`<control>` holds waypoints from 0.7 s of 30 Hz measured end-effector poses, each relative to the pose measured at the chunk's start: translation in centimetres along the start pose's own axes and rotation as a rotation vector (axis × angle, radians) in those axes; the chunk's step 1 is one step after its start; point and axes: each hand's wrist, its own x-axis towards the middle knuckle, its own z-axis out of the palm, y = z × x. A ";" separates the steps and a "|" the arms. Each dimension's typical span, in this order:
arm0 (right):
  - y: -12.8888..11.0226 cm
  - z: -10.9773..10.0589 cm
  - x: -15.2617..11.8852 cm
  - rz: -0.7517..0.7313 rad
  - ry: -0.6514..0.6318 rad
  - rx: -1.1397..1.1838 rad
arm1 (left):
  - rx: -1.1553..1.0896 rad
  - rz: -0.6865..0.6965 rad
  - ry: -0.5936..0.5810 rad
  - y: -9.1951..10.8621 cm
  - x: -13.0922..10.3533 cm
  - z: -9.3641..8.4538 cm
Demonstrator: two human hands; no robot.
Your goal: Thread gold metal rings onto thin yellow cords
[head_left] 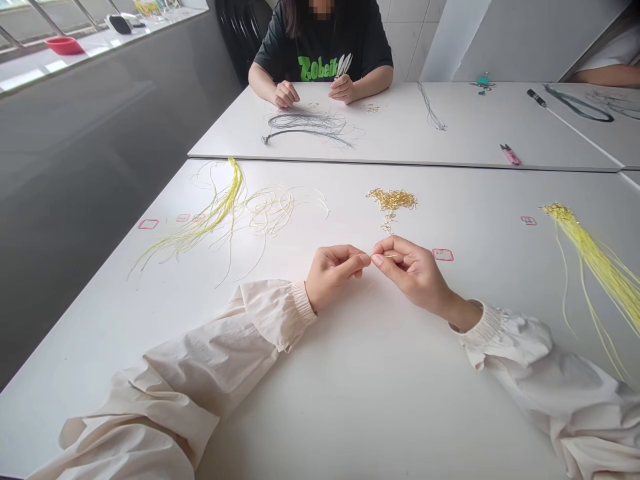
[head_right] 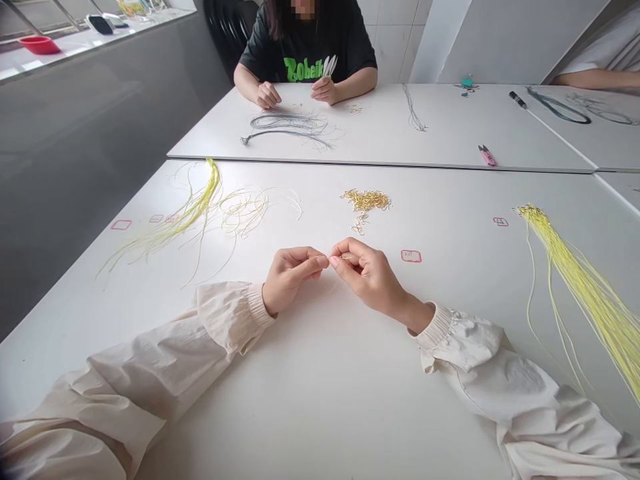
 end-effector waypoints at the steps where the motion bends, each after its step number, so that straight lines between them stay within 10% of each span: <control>1: 0.1 -0.1 0.0 -0.007 -0.005 0.000 | -0.008 -0.005 0.000 0.0 0.0 0.0; 21: 0.2 -0.5 -0.2 0.031 -0.011 -0.006 | 0.056 0.046 0.005 0.0 -0.3 0.3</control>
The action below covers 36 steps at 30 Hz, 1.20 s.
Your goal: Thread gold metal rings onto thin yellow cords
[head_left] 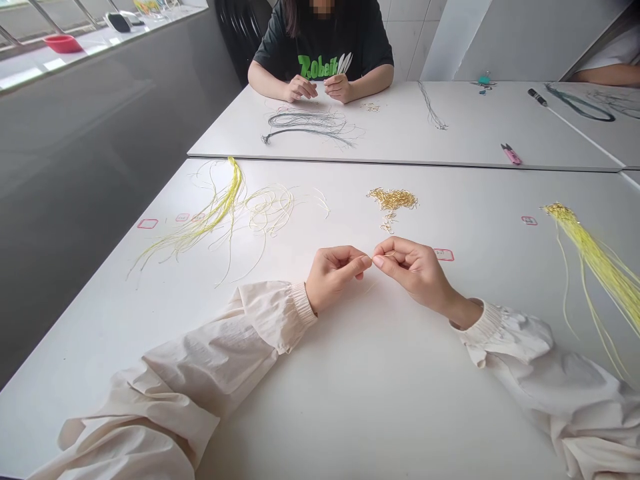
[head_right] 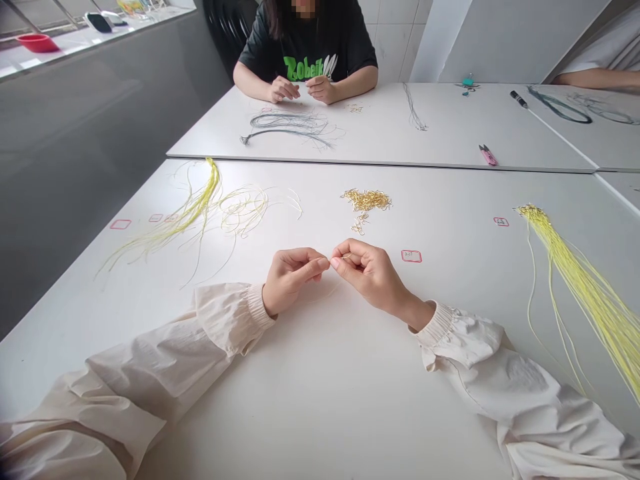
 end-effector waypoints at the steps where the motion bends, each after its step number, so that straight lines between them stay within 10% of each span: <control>1: 0.0 0.0 0.0 0.000 0.002 0.016 | -0.001 0.001 -0.003 0.0 0.0 0.0; 36: 0.1 1.0 -0.5 -0.370 0.181 -0.444 | 0.080 0.031 0.117 -0.2 0.5 0.1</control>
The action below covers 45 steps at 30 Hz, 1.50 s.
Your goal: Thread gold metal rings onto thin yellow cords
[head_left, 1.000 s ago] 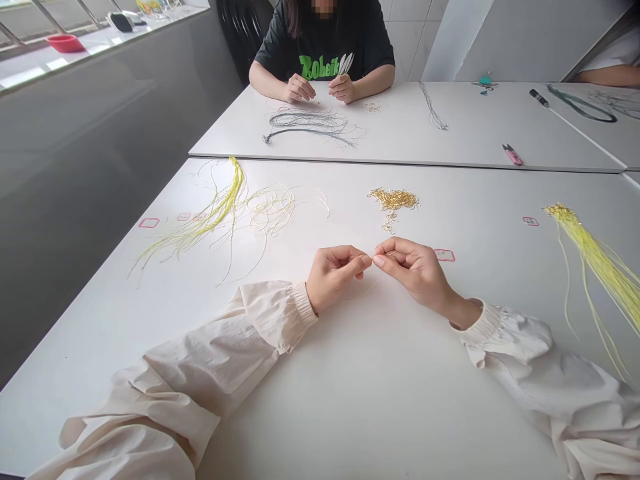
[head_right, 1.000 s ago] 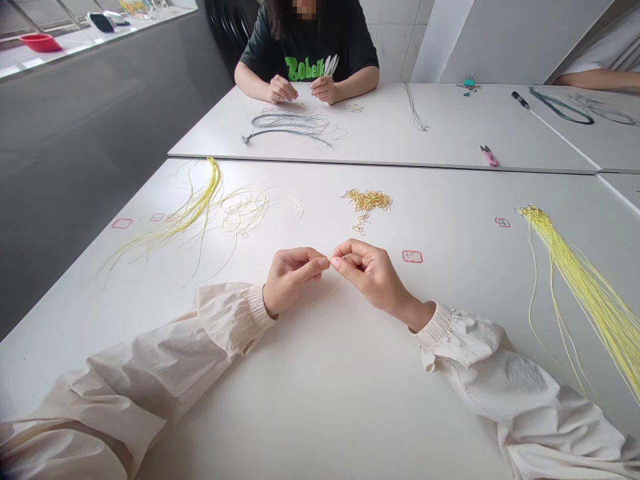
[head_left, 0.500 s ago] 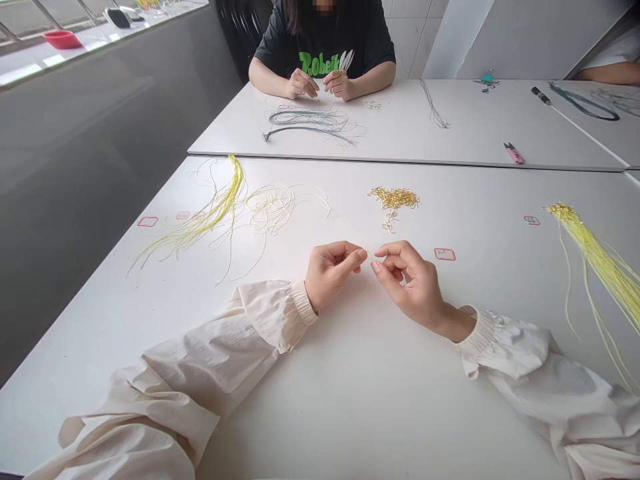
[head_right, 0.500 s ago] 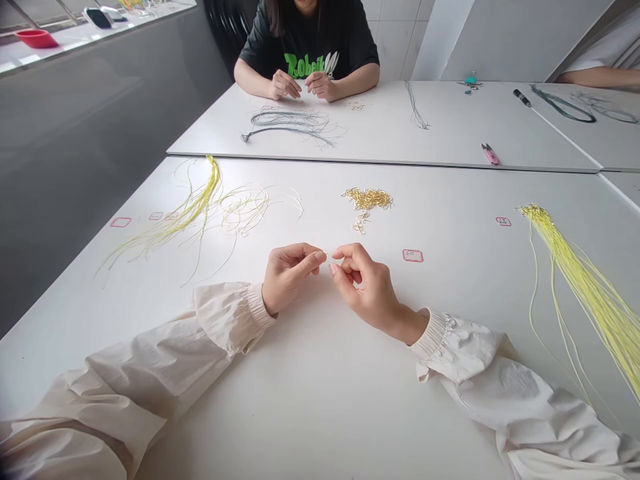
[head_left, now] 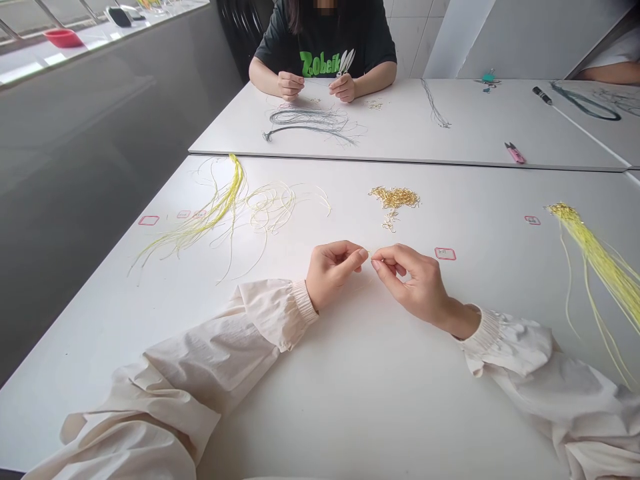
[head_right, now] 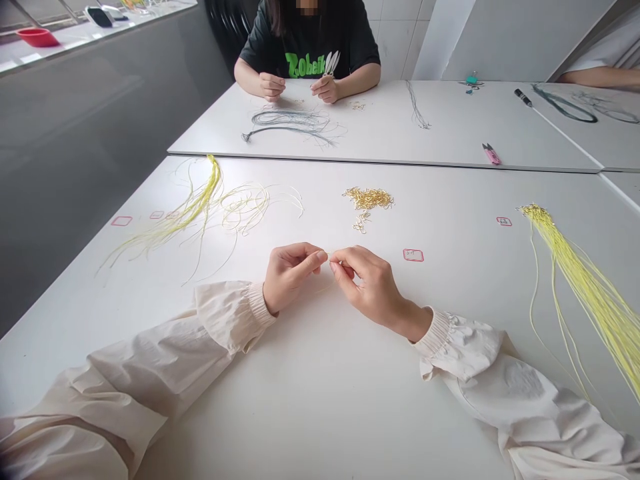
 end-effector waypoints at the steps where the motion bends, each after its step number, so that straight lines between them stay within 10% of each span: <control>1: 0.0 -0.2 0.2 -0.019 -0.019 -0.002 | 0.010 0.013 -0.010 -0.1 0.0 -0.1; 28: 1.2 -2.7 2.7 0.718 -0.537 0.705 | 0.186 0.224 -0.139 -0.3 -1.7 0.0; 45: -0.7 -0.7 0.9 0.639 -0.212 0.715 | 0.137 0.169 0.013 -0.4 -0.5 -0.1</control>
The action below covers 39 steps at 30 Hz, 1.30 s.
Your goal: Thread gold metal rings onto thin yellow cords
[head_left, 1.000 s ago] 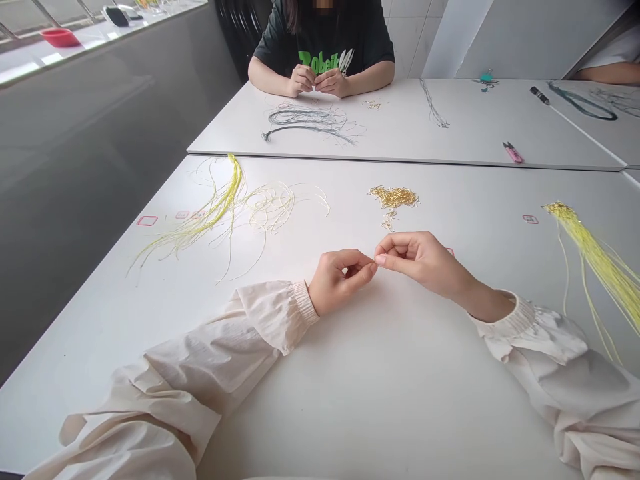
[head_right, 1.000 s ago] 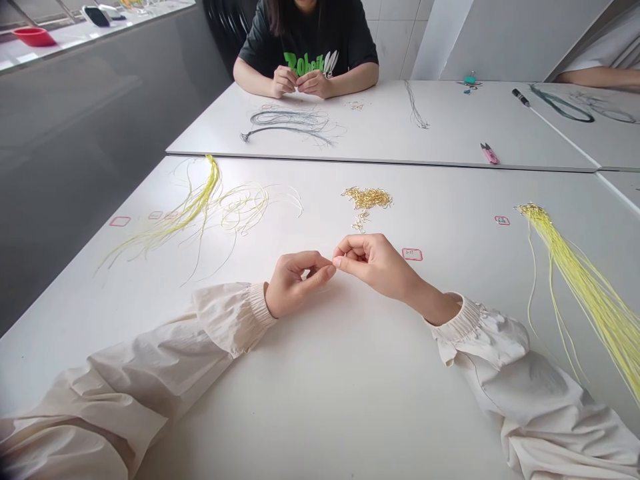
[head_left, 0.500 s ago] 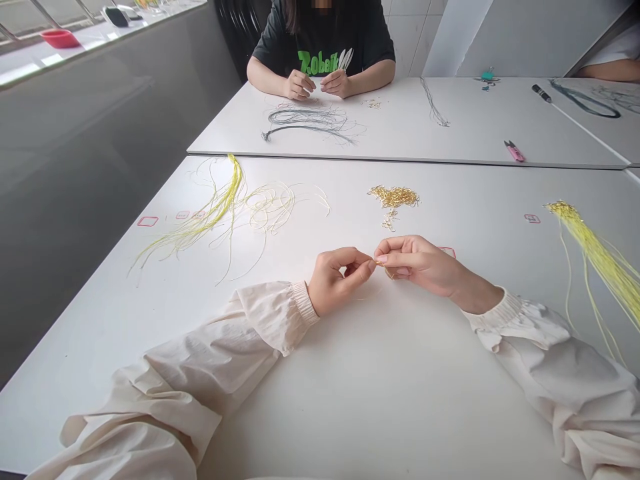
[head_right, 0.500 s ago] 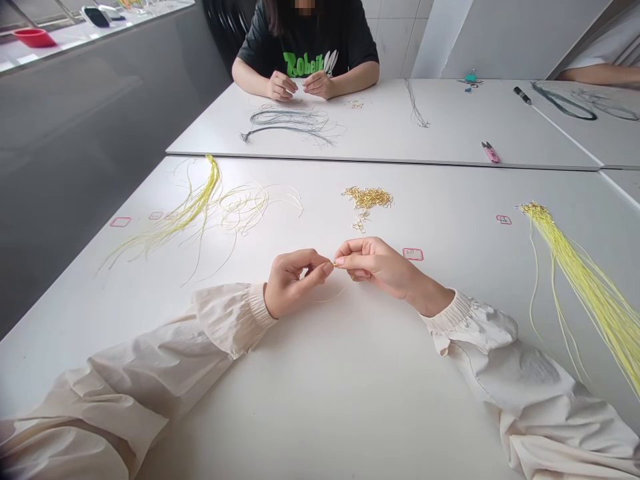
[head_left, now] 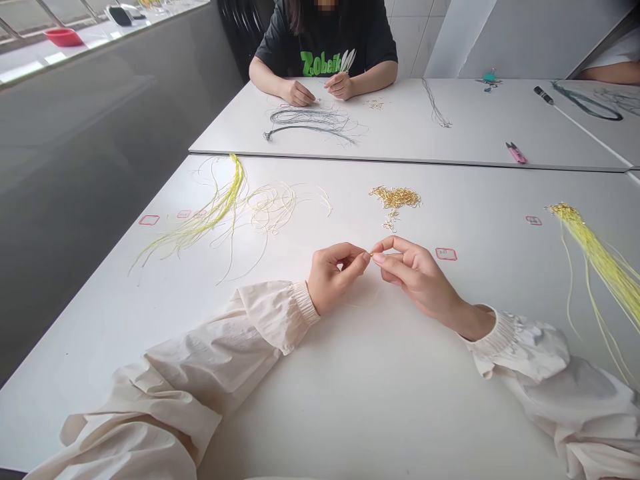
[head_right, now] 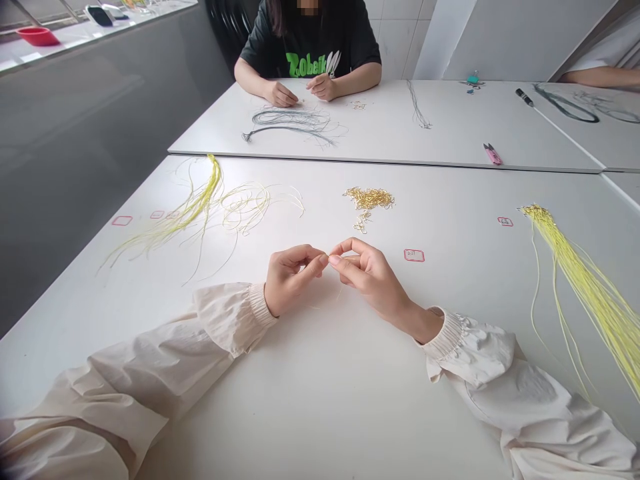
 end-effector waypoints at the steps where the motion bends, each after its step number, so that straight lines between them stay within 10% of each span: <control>1: 0.1 0.0 0.0 -0.008 0.012 -0.011 | 0.000 0.006 -0.001 0.0 0.0 0.0; 39: 0.6 -0.7 0.2 -0.188 0.000 -0.321 | -0.167 -0.162 -0.060 0.4 -0.1 0.2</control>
